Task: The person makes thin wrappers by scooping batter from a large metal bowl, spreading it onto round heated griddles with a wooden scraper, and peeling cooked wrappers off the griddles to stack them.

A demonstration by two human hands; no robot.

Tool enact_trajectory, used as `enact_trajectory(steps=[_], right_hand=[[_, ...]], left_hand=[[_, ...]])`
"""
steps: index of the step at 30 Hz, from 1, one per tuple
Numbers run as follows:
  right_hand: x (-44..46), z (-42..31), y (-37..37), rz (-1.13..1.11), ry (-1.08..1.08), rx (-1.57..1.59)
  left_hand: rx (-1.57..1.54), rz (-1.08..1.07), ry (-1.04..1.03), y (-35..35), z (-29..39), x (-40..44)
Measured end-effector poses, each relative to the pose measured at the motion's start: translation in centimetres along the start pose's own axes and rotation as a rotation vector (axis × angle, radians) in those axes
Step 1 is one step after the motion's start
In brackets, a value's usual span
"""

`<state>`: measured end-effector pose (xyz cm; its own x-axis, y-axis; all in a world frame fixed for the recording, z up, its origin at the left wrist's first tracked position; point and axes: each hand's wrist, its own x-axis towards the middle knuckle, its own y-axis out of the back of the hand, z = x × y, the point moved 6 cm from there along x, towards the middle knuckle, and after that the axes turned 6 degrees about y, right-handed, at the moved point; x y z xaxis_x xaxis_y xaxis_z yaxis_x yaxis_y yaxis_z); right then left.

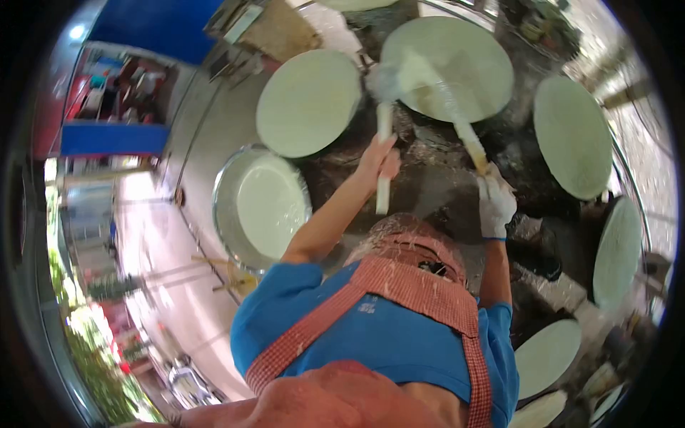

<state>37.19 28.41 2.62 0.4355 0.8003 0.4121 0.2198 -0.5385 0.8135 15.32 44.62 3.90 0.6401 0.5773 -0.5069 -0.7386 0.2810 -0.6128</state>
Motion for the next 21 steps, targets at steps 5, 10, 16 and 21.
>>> enact_trajectory(steps=[5,10,16,21], right_hand=[[-4.5,-2.6,2.6,0.097,0.076,-0.122],[-8.4,-2.7,6.1,0.020,-0.158,-0.027],[-17.5,2.2,12.4,0.030,-0.604,0.209],[-25.2,9.6,16.5,-0.054,-0.928,-0.048]], left_hand=[[-0.643,-0.182,0.657,0.2,-2.9,-2.3],[-0.657,-0.333,0.771,-3.7,-3.6,-5.3],[-0.226,-0.521,0.635,-7.9,-10.3,-6.2],[-0.657,-0.278,1.153,-14.0,-18.7,-6.2]])
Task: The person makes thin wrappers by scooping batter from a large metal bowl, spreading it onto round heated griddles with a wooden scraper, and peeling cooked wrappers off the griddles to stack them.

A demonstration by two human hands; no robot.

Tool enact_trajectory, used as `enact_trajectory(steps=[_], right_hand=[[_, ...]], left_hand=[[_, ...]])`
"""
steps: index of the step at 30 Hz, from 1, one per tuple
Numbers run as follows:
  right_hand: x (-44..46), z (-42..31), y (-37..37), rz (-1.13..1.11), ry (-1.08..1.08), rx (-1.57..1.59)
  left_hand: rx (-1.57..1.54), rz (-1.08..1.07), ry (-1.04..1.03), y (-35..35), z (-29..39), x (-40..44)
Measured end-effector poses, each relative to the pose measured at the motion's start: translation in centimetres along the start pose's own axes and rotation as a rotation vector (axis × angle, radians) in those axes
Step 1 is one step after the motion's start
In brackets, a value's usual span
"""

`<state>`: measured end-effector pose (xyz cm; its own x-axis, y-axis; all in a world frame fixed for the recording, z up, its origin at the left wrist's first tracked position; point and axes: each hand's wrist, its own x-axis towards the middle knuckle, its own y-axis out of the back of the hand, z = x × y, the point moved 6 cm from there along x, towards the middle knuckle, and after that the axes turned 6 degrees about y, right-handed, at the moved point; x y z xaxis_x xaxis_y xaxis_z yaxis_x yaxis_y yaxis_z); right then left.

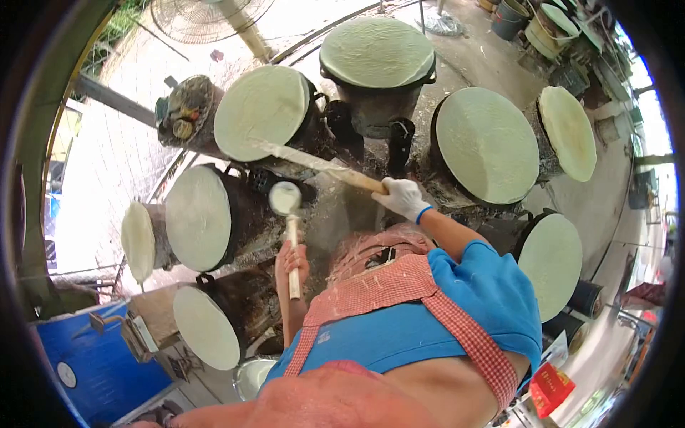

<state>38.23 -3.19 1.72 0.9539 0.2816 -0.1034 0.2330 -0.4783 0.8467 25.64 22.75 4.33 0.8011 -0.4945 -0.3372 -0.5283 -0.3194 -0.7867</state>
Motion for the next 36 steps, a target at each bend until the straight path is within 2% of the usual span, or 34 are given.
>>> enact_trajectory(steps=[1,2,4,5,6,8,10,14,17,18,20,21,22,24,25,27,29,31,32,34,35,36], right_hand=[[0.4,1.1,1.4,0.145,0.061,-0.016],[1.0,2.2,2.3,0.192,0.083,-0.034],[2.8,3.6,4.1,0.230,0.069,-0.076],[4.0,4.0,4.8,0.244,0.057,-0.080],[5.4,4.4,5.2,0.247,0.063,-0.075],[8.4,5.4,5.5,0.281,0.053,-0.137],[11.7,5.5,6.1,0.395,0.125,-0.164],[18.6,5.4,6.6,0.447,0.143,-0.192],[23.6,5.2,7.2,0.437,0.089,-0.279],[25.2,5.3,7.5,0.443,0.079,-0.289],[27.5,4.8,8.2,0.555,0.173,-0.276],[28.5,5.1,8.6,0.485,0.125,-0.256],[28.7,4.8,9.6,0.479,0.109,-0.255],[28.4,5.2,10.7,0.302,-0.002,-0.006],[27.1,5.9,10.9,0.208,-0.150,0.074],[23.2,8.2,11.2,0.428,-0.081,0.329],[18.2,9.3,12.7,0.554,-0.072,0.248],[14.2,10.5,13.8,0.531,-0.235,-0.074],[13.3,10.7,14.2,0.519,-0.236,-0.076],[12.1,11.3,15.3,0.398,-0.381,-0.300],[12.2,11.0,15.9,0.430,-0.287,-0.381],[12.2,11.4,16.1,0.429,-0.297,-0.384]], left_hand=[[0.011,0.058,0.060,0.7,-0.3,1.8],[-0.025,0.140,0.121,1.7,-0.3,3.2],[0.018,0.129,0.228,0.9,-2.3,5.4],[0.058,0.229,0.182,1.0,-2.6,5.9],[0.063,0.226,0.177,0.6,-2.4,6.7],[0.104,0.322,0.304,0.9,-2.1,7.8],[0.118,0.367,0.312,0.4,-1.1,9.0],[0.081,0.537,0.440,-0.4,1.3,10.5],[0.268,0.717,0.455,-0.7,4.6,11.9],[0.272,0.717,0.471,-1.1,5.2,12.6],[0.501,0.770,0.466,-1.8,7.1,13.4],[0.422,0.810,0.476,-2.4,7.2,13.5],[0.419,0.824,0.486,-2.9,7.5,14.0],[0.623,0.961,0.451,-3.4,8.8,14.5],[0.689,1.011,0.448,-3.6,9.3,14.6],[0.574,0.908,0.494,-4.2,8.8,15.7],[0.624,0.876,0.502,-5.1,8.1,16.7],[0.684,0.865,0.508,-4.9,7.9,17.4],[0.672,0.869,0.508,-4.5,7.9,17.7],[0.655,0.843,0.541,-4.4,7.3,18.7],[0.675,0.830,0.543,-4.4,6.9,19.1],[0.675,0.835,0.553,-4.3,6.6,19.3]])
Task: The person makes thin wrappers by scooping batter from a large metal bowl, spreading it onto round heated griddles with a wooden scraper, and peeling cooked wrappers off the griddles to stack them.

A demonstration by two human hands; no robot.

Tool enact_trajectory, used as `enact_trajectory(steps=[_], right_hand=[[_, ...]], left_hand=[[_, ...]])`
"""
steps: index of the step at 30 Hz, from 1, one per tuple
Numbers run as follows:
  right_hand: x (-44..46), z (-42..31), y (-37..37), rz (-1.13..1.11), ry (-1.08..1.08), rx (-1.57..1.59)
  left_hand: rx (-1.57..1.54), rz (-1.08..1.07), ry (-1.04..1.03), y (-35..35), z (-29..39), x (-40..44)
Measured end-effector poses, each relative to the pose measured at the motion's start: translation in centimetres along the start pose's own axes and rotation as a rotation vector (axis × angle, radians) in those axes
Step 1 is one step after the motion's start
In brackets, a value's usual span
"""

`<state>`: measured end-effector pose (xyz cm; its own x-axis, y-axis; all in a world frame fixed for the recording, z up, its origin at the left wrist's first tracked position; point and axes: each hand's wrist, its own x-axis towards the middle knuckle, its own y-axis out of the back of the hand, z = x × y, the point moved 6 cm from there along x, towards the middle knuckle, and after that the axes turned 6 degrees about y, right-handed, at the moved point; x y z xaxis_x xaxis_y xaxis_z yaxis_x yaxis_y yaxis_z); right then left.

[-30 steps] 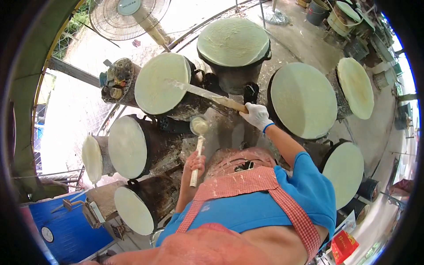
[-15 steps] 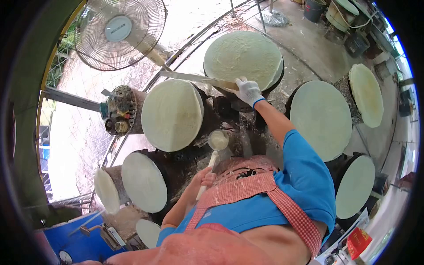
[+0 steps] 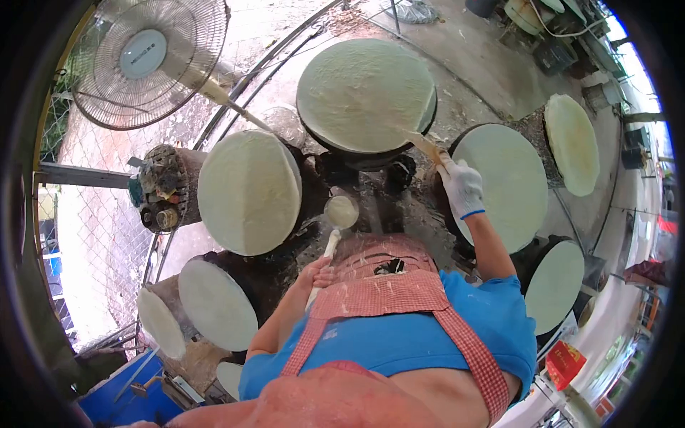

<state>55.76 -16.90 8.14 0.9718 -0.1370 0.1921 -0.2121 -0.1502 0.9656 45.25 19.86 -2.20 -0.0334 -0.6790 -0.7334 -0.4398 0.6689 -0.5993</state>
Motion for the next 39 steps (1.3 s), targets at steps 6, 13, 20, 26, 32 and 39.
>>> enact_trajectory(steps=[6,13,20,26,32,39], right_hand=[[0.6,2.2,-1.0,0.014,0.023,-0.037],[0.4,6.1,-0.8,-0.016,-0.153,0.082],[3.0,0.0,-3.2,-0.097,-0.031,0.267],[7.8,-13.0,-7.7,0.020,0.422,0.132],[12.9,-15.4,-10.3,-0.129,0.675,0.028],[25.4,-12.6,-0.7,-0.203,0.472,0.121]], left_hand=[[0.052,0.086,-0.012,-1.7,-1.0,0.4],[-0.064,-0.006,-0.051,-2.5,-3.6,0.7],[-0.139,-0.060,-0.098,-1.0,-5.7,0.9],[-0.100,-0.036,-0.076,0.1,-4.3,-0.2],[-0.099,-0.012,0.010,0.5,-1.9,-2.2],[0.072,0.062,0.028,1.8,1.7,-2.1]])
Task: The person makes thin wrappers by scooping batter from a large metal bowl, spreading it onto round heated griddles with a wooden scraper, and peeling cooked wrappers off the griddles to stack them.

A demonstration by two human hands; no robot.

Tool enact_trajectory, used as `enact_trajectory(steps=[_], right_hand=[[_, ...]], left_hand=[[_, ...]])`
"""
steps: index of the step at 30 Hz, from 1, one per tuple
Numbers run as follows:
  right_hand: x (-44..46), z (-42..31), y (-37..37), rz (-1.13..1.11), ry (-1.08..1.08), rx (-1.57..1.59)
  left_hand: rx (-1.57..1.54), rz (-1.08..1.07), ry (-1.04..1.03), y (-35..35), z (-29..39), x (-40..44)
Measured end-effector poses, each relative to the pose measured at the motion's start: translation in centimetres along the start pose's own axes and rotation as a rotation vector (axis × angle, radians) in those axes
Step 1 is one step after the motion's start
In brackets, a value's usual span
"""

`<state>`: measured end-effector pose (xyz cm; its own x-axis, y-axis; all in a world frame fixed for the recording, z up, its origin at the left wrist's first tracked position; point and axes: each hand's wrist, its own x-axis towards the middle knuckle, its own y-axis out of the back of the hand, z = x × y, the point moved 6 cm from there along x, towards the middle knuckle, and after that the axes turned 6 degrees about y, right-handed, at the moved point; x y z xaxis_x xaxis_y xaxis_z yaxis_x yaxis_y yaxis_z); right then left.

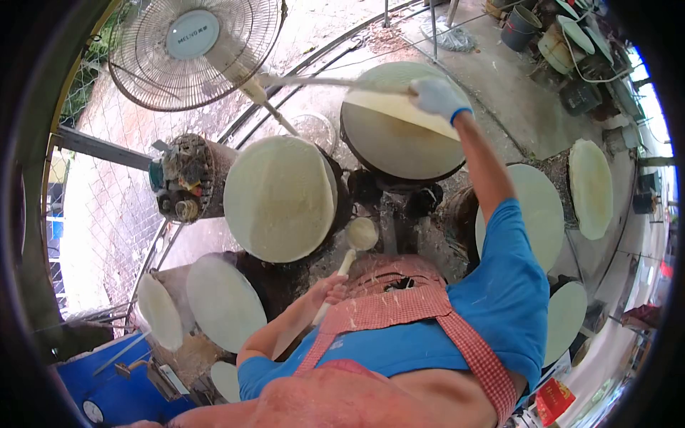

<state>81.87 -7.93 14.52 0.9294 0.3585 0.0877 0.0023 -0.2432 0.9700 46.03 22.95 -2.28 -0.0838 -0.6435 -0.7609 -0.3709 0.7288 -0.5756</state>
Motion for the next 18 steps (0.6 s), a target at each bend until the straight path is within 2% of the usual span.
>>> enact_trajectory(steps=[3,5,7,8,11,12,13,15,16,18], right_hand=[[3.0,5.6,3.7,0.133,-0.006,-0.034],[3.7,10.0,5.9,0.176,-0.135,0.174],[2.8,13.3,9.0,0.193,-0.362,0.344],[2.3,15.1,10.4,0.211,-0.372,0.339],[-2.2,20.9,14.0,0.403,-0.462,0.427],[-4.8,22.3,15.4,0.541,-0.527,0.417],[-7.8,24.1,16.7,0.682,-0.593,0.402],[-12.6,29.2,16.9,0.799,-0.693,0.339],[-14.6,31.8,16.5,0.875,-0.626,0.166],[-22.2,37.1,16.3,0.994,-0.531,-0.231]], left_hand=[[0.073,-0.022,0.007,-0.6,0.9,-0.1],[0.086,-0.050,0.020,-1.2,1.2,-0.1],[0.077,0.017,0.072,-0.8,1.1,0.3],[0.115,0.023,0.062,-0.2,1.2,1.0],[0.076,0.016,0.089,0.1,0.6,1.9],[0.115,0.145,0.029,-0.6,0.5,1.6],[0.154,0.161,0.045,-0.4,0.3,2.2],[-0.030,0.024,0.139,-0.4,-0.8,3.6],[-0.029,-0.004,0.149,-2.5,-1.5,2.9],[-0.015,-0.027,0.175,-2.1,-2.2,4.5]])
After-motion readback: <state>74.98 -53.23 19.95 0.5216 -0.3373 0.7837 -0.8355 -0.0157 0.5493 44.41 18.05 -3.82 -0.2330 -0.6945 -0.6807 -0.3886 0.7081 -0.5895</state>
